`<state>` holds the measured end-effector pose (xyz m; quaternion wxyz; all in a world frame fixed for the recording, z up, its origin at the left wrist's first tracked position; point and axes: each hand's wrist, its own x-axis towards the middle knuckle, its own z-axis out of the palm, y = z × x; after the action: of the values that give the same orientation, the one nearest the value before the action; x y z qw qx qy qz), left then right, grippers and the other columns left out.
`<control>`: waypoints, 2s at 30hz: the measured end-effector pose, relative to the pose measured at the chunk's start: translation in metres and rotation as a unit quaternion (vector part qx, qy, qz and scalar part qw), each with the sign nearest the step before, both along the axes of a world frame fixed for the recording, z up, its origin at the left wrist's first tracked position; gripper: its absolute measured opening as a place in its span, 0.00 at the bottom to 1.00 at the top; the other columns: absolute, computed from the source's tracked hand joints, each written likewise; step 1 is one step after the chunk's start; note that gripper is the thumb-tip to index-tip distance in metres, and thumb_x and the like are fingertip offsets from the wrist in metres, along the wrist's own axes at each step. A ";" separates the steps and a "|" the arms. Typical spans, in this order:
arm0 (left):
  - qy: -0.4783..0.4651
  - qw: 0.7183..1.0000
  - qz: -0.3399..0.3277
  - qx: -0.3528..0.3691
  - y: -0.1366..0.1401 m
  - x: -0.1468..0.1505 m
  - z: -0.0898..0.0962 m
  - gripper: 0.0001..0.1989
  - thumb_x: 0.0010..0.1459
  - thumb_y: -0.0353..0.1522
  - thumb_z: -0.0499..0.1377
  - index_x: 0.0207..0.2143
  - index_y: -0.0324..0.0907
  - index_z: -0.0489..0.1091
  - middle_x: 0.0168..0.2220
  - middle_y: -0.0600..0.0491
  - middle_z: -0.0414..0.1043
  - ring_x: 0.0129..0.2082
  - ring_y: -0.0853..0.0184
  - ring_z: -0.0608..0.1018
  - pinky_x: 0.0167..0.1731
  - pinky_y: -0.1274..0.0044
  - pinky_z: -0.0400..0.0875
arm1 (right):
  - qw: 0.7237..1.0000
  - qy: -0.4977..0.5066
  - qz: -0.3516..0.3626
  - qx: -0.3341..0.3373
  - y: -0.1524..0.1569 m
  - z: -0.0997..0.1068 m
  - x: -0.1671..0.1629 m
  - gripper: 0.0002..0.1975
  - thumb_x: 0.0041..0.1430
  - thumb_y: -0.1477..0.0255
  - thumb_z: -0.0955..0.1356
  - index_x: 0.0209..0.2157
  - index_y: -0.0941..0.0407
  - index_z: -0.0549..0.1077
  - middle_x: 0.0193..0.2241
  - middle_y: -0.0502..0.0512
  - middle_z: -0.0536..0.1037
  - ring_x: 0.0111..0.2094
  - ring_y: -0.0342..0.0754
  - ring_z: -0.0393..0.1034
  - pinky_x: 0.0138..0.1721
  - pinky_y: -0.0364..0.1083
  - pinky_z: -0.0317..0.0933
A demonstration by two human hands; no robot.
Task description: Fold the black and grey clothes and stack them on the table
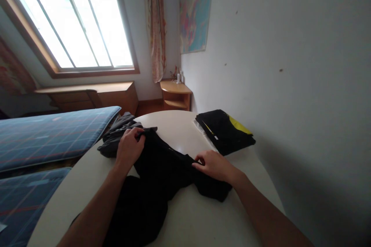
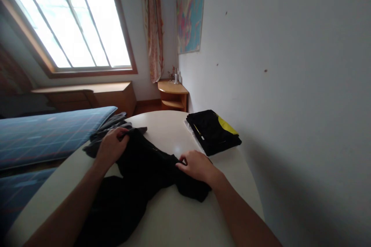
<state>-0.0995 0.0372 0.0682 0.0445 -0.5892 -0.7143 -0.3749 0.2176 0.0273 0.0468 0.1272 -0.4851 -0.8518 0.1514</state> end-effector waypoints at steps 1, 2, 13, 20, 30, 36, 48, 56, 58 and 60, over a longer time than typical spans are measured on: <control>0.011 1.000 0.007 -0.013 -0.001 -0.002 0.001 0.12 0.56 0.37 0.55 0.40 0.46 0.75 0.39 0.49 0.75 0.37 0.58 0.78 0.41 0.70 0.71 | 1.000 0.002 -0.006 0.002 0.000 0.002 0.000 0.10 0.60 0.61 0.69 0.35 0.51 0.80 0.30 0.53 0.81 0.32 0.49 0.76 0.33 0.43 0.63; 0.016 0.999 0.016 -0.031 -0.002 -0.004 0.003 0.13 0.57 0.37 0.54 0.41 0.47 0.75 0.37 0.50 0.76 0.36 0.58 0.78 0.40 0.70 0.71 | 1.000 0.008 -0.016 0.007 0.001 0.004 -0.001 0.10 0.61 0.62 0.69 0.34 0.51 0.80 0.29 0.52 0.81 0.31 0.48 0.75 0.32 0.43 0.62; -0.113 0.993 -0.043 -0.012 0.006 -0.012 -0.001 0.25 0.61 0.40 0.56 0.59 0.44 0.64 0.51 0.45 0.77 0.48 0.58 0.81 0.49 0.69 0.72 | 0.949 0.217 -0.038 0.224 0.016 -0.010 -0.010 0.24 0.69 0.67 0.59 0.64 0.55 0.59 0.63 0.63 0.67 0.64 0.54 0.61 0.61 0.57 0.59; 0.072 0.967 -0.135 -0.205 -0.008 -0.006 -0.010 0.30 0.52 0.49 0.62 0.54 0.43 0.71 0.51 0.43 0.76 0.50 0.51 0.78 0.50 0.66 0.71 | 0.981 0.063 0.050 0.177 0.012 -0.035 -0.023 0.18 0.59 0.69 0.70 0.52 0.53 0.74 0.59 0.59 0.71 0.63 0.57 0.60 0.65 0.61 0.52; 0.022 0.880 -0.165 -0.444 -0.028 0.002 -0.013 0.28 0.42 0.30 0.67 0.49 0.46 0.72 0.27 0.55 0.76 0.19 0.60 0.78 0.20 0.74 0.69 | 0.988 0.077 0.042 0.126 0.016 -0.042 -0.030 0.06 0.62 0.77 0.68 0.38 0.54 0.77 0.56 0.56 0.73 0.60 0.53 0.64 0.60 0.53 0.62; 0.041 0.940 -0.215 -0.262 -0.018 -0.008 -0.005 0.16 0.49 0.28 0.60 0.42 0.47 0.74 0.26 0.57 0.75 0.25 0.65 0.79 0.27 0.77 0.70 | 0.967 0.093 -0.055 0.230 0.017 -0.019 -0.024 0.07 0.67 0.71 0.65 0.42 0.53 0.76 0.43 0.57 0.78 0.46 0.52 0.73 0.49 0.50 0.67; -0.050 0.995 -0.071 0.038 -0.002 -0.011 0.014 0.09 0.57 0.35 0.54 0.37 0.44 0.73 0.39 0.51 0.78 0.38 0.60 0.80 0.45 0.70 0.73 | 0.926 0.304 -0.183 0.126 0.033 -0.030 -0.003 0.16 0.65 0.67 0.63 0.53 0.54 0.66 0.43 0.60 0.80 0.40 0.53 0.78 0.41 0.49 0.69; 0.086 0.967 -0.163 -0.178 -0.014 0.010 -0.012 0.23 0.53 0.40 0.65 0.51 0.44 0.73 0.55 0.45 0.69 0.38 0.60 0.80 0.43 0.70 0.73 | 0.892 0.419 -0.161 0.055 0.039 -0.048 -0.017 0.21 0.59 0.64 0.67 0.51 0.54 0.64 0.37 0.55 0.77 0.36 0.51 0.76 0.43 0.52 0.70; 0.099 0.941 -0.246 -0.209 -0.016 0.014 -0.018 0.21 0.52 0.33 0.64 0.51 0.49 0.74 0.55 0.50 0.70 0.39 0.62 0.80 0.43 0.73 0.73 | 0.873 0.458 -0.159 0.049 0.040 -0.045 -0.017 0.22 0.59 0.63 0.67 0.52 0.54 0.62 0.35 0.53 0.76 0.34 0.49 0.75 0.40 0.50 0.70; 0.105 0.917 -0.316 -0.220 -0.017 0.015 -0.022 0.22 0.52 0.27 0.61 0.49 0.51 0.75 0.52 0.54 0.74 0.43 0.63 0.80 0.46 0.75 0.71 | 0.849 0.499 -0.164 0.051 0.039 -0.040 -0.016 0.24 0.59 0.61 0.68 0.53 0.54 0.61 0.34 0.51 0.74 0.32 0.48 0.73 0.36 0.48 0.70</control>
<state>-0.0844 0.0206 0.0466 -0.1324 -0.8152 -0.5465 -0.1389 0.2018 0.0663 0.0070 0.5829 -0.4696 -0.5881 0.3063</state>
